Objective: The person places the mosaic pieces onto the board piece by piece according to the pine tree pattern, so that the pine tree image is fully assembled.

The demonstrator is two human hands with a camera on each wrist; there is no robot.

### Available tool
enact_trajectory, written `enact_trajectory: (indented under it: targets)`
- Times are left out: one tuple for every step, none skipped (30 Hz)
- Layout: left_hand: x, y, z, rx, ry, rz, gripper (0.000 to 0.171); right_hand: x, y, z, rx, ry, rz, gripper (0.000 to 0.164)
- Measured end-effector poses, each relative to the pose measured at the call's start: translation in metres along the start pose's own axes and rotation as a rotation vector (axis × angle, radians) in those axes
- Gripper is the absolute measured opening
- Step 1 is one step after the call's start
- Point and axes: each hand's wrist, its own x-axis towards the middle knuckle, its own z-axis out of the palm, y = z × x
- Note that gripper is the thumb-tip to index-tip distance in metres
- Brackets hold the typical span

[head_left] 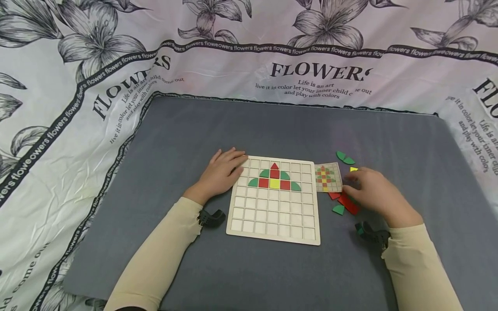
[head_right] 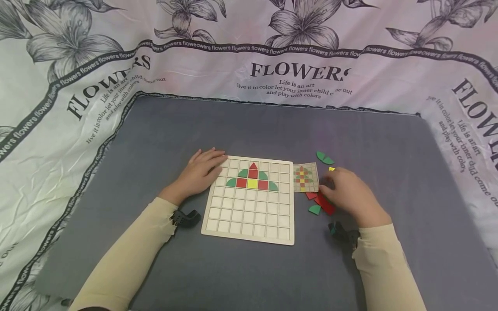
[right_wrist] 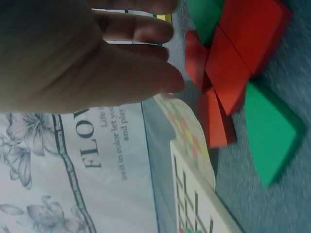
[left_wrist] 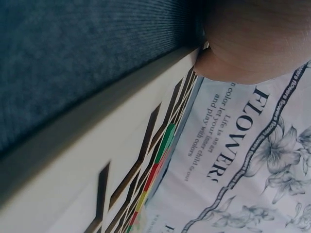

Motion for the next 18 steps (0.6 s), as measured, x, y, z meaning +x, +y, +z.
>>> enact_trajectory:
  targets:
    - [-0.0004, -0.0003, 0.0001, -0.001, 0.000, -0.003, 0.047, -0.0005, -0.0015, 0.0006, -0.003, -0.006, -0.011, 0.033]
    - [-0.0008, -0.0003, 0.0001, -0.003, -0.001, -0.005, 0.047, -0.0009, -0.0031, 0.0015, -0.006, -0.010, -0.022, 0.031]
    - [-0.0012, -0.0003, -0.0001, -0.005, -0.001, -0.007, 0.047, -0.0010, -0.0042, 0.0025, -0.009, -0.013, -0.030, 0.029]
    - [-0.0015, -0.0002, -0.0002, -0.008, -0.002, -0.008, 0.047, -0.0010, -0.0048, 0.0034, -0.011, -0.015, -0.035, 0.028]
    - [-0.0018, -0.0001, -0.0003, -0.009, -0.004, -0.010, 0.047, -0.0010, -0.0054, 0.0044, -0.016, -0.016, -0.036, 0.028]
    - [-0.0017, 0.0001, -0.0003, -0.011, -0.006, -0.009, 0.047, -0.0007, -0.0057, 0.0050, -0.016, -0.018, -0.034, 0.028]
    - [-0.0017, 0.0001, -0.0002, -0.012, -0.007, -0.010, 0.047, -0.0006, -0.0060, 0.0057, -0.017, -0.019, -0.027, 0.027]
    - [-0.0016, 0.0001, 0.0000, -0.012, -0.008, -0.010, 0.047, -0.0004, -0.0060, 0.0062, -0.016, -0.019, -0.020, 0.027]
    - [-0.0014, 0.0002, 0.0002, -0.012, -0.007, -0.009, 0.047, -0.0003, -0.0056, 0.0065, -0.013, -0.017, -0.012, 0.027]
    - [-0.0012, 0.0001, 0.0005, -0.011, -0.008, -0.009, 0.047, -0.0003, -0.0053, 0.0066, -0.010, -0.017, -0.004, 0.028]
    - [-0.0010, 0.0003, 0.0006, -0.010, -0.008, -0.009, 0.047, -0.0005, -0.0053, 0.0069, -0.007, -0.018, 0.005, 0.028]
    - [-0.0008, 0.0003, 0.0008, -0.009, -0.007, -0.009, 0.047, -0.0007, -0.0049, 0.0065, -0.004, -0.020, 0.012, 0.028]
    - [-0.0006, 0.0002, 0.0010, -0.008, -0.007, -0.009, 0.047, -0.0012, -0.0052, 0.0067, -0.005, -0.020, 0.021, 0.027]
    - [-0.0004, 0.0002, 0.0012, -0.007, -0.007, -0.009, 0.047, -0.0016, -0.0051, 0.0066, -0.007, -0.020, 0.028, 0.027]
    - [-0.0001, 0.0002, 0.0013, -0.007, -0.007, -0.008, 0.047, -0.0020, -0.0053, 0.0065, -0.011, -0.018, 0.034, 0.027]
    - [0.0000, 0.0002, 0.0014, -0.003, -0.007, -0.009, 0.047, -0.0024, -0.0056, 0.0067, -0.022, -0.017, 0.041, 0.027]
    - [0.0002, 0.0001, 0.0015, -0.001, -0.007, -0.009, 0.047, -0.0026, -0.0058, 0.0070, -0.035, -0.013, 0.044, 0.028]
    - [0.0004, -0.0001, 0.0017, 0.001, -0.009, -0.010, 0.047, -0.0028, -0.0059, 0.0073, -0.048, -0.009, 0.048, 0.028]
